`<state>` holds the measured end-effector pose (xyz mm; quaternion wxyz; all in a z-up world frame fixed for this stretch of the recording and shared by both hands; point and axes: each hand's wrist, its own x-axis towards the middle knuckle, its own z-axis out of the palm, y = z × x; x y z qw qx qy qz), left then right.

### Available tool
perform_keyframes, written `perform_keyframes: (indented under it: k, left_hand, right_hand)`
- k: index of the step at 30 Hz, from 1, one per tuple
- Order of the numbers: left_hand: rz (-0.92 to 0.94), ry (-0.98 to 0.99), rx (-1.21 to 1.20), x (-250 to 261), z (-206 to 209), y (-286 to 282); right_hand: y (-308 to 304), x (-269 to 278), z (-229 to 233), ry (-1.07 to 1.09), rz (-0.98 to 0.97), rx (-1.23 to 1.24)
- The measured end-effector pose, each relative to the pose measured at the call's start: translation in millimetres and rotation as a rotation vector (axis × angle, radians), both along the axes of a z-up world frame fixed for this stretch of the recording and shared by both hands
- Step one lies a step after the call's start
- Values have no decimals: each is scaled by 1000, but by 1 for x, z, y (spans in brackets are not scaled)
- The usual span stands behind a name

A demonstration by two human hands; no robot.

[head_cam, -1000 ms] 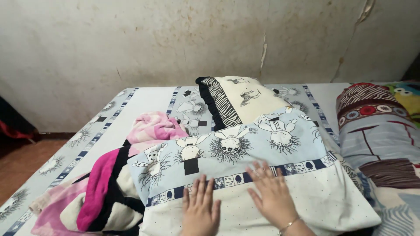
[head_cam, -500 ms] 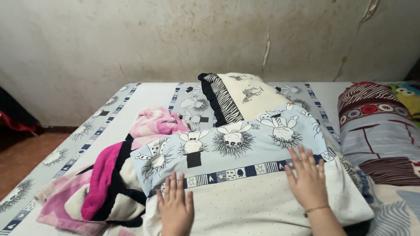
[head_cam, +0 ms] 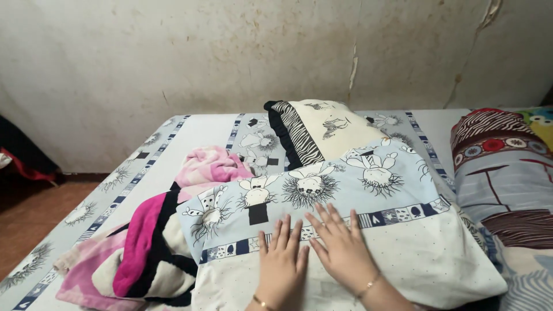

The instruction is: Making the bed by straightening pillows and arranging bedding.

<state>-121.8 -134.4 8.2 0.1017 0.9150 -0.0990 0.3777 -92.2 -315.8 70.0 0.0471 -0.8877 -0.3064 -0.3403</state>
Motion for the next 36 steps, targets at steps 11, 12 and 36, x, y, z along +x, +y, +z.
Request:
perform_keyframes:
  k: [11, 12, 36]
  left_hand:
    - [167, 101, -119, 9, 12, 29]
    - [193, 110, -114, 11, 12, 33]
    - [586, 647, -240, -32, 44, 111]
  right_hand:
    - [-32, 81, -8, 239, -261, -80]
    - [-36, 88, -7, 214, -323, -71]
    - [-147, 114, -39, 225, -505, 282]
